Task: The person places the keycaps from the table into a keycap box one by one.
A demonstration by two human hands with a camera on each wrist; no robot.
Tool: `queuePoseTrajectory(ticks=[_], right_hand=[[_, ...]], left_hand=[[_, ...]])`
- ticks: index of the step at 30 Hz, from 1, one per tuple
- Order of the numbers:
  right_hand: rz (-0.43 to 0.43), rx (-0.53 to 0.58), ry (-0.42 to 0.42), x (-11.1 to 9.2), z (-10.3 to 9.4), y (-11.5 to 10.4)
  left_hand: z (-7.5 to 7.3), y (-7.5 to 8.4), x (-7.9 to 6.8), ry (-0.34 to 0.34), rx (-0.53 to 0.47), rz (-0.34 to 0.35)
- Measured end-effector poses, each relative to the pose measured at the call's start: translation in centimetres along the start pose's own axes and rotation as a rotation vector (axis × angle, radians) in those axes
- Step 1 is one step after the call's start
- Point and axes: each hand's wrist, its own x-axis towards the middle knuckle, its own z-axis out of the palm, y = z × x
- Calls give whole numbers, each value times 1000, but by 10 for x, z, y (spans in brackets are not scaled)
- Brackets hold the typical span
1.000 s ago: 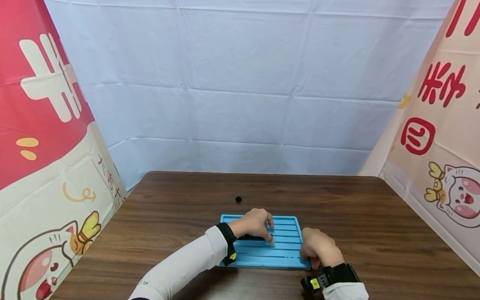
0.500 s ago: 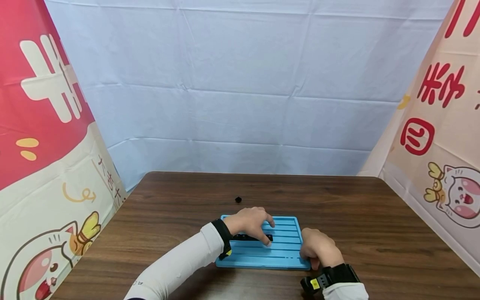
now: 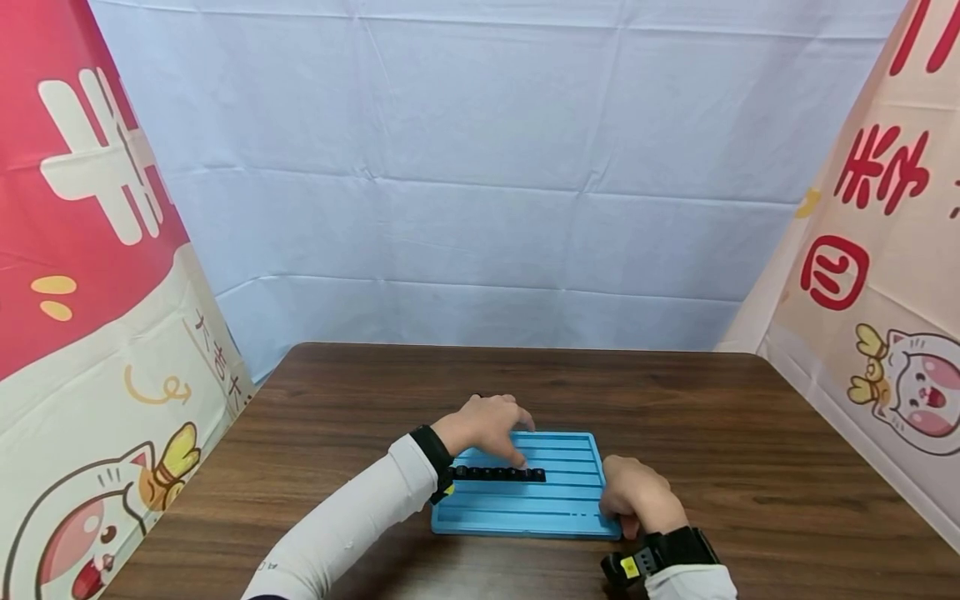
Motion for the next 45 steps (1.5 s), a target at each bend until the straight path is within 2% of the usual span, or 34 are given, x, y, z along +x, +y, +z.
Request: queuePoseTrajectory(ticks=[18, 38, 45], right_hand=[[0, 0, -5, 1, 0, 0], [-8, 14, -1, 0, 0, 1], [-6, 2, -1, 1, 0, -1]], left_hand=[[6, -16, 1, 0, -28, -34], [13, -56, 15, 44, -172, -205], [20, -65, 21, 50, -179, -254]])
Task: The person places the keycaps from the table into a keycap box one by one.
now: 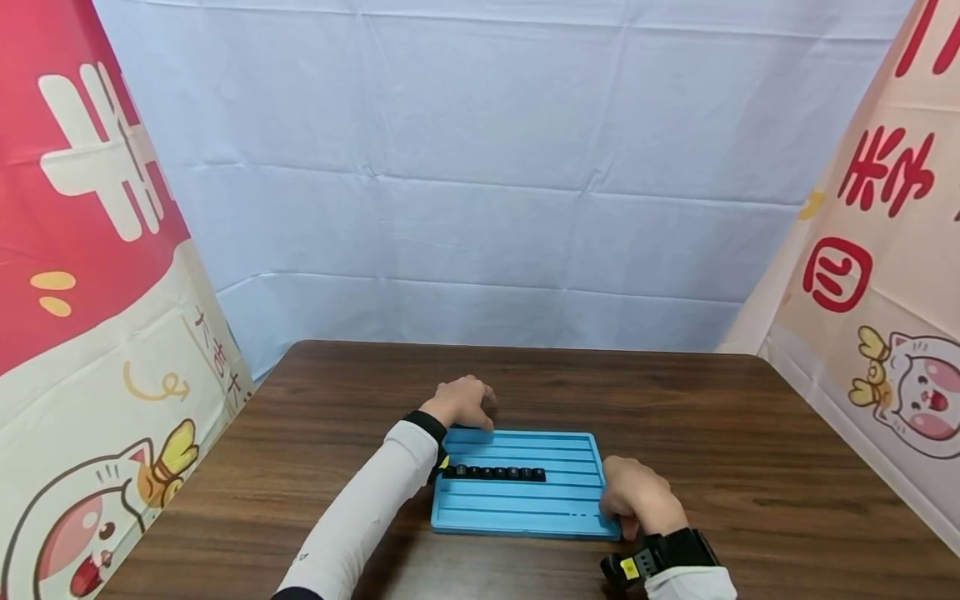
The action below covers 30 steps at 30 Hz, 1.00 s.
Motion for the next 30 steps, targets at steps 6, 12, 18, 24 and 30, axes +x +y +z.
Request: queuePoseTrajectory(ticks=[6, 12, 18, 24, 30], right_hand=[[9, -9, 5, 0, 0, 0], [4, 5, -4, -1, 1, 1], [-7, 15, 4, -3, 1, 0], [-14, 29, 9, -4, 2, -1], [-13, 39, -1, -5, 1, 0]], left_hand=[[1, -1, 7, 18, -6, -31], [1, -2, 10, 17, -28, -50], [3, -8, 14, 23, 4, -101], [4, -13, 18, 31, -43, -82], [5, -11, 18, 37, -93, -19]])
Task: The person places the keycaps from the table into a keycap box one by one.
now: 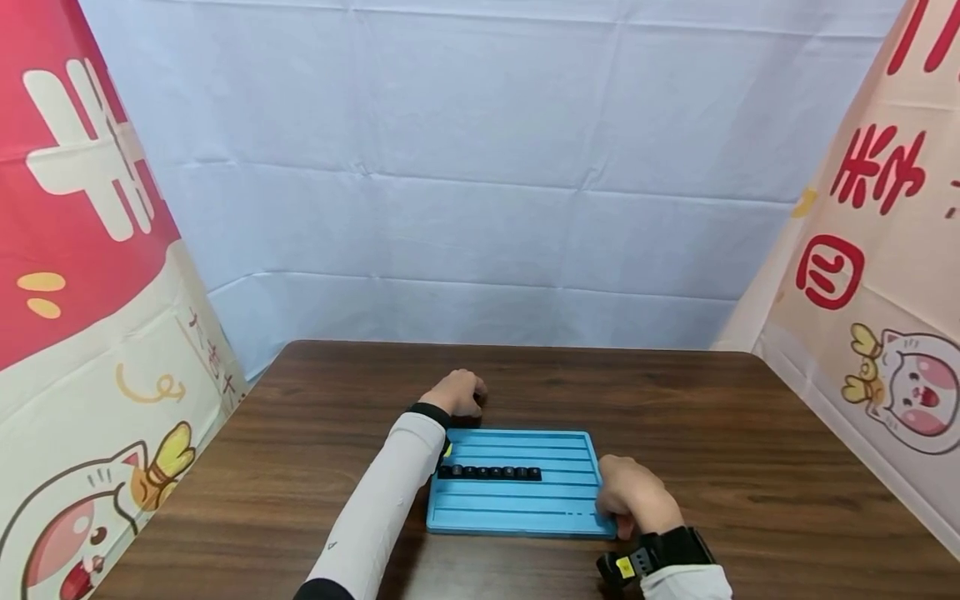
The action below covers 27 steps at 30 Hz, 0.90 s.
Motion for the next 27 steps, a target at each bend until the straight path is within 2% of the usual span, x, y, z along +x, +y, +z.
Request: queuePoseTrajectory(ticks=[7, 13, 20, 27], right_hand=[[1, 1, -5, 0, 1, -2], [3, -4, -4, 0, 0, -2], [0, -2, -8, 1, 0, -2], [5, -10, -13, 2, -1, 0]], left_hand=[[2, 4, 1, -1, 35, 14], [3, 1, 5, 23, 80, 12], [4, -5, 5, 25, 56, 9], [1, -2, 3, 8, 66, 10]])
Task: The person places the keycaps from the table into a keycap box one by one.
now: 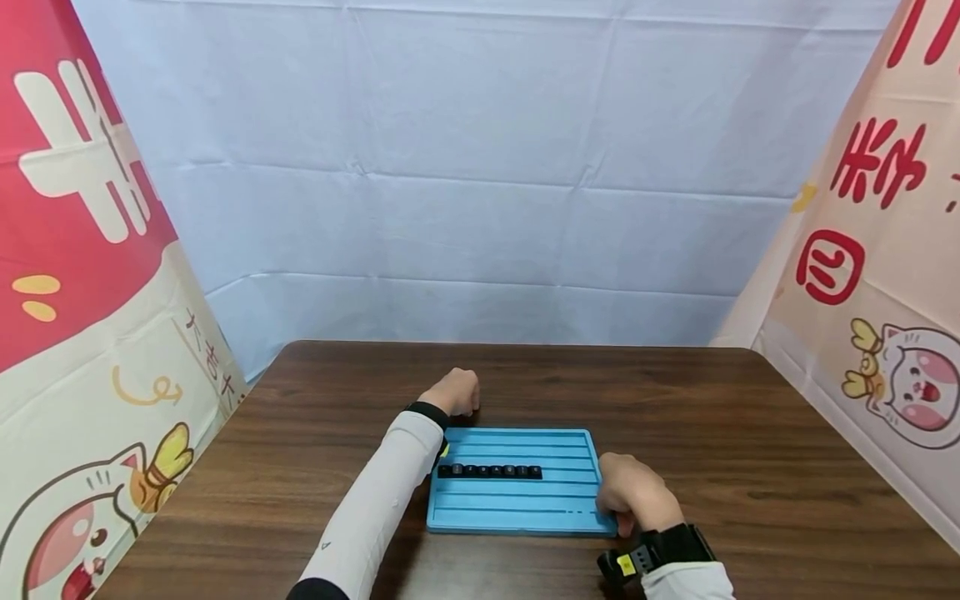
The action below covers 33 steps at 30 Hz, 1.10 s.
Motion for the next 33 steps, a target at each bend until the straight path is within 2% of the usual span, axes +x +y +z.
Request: queuePoseTrajectory(ticks=[14, 33], right_hand=[[-6, 7, -7, 0, -1, 1], [-10, 12, 6, 2, 1, 4]], left_hand=[[1, -1, 1, -15, 28, 0], [4, -4, 2, 4, 15, 14]])
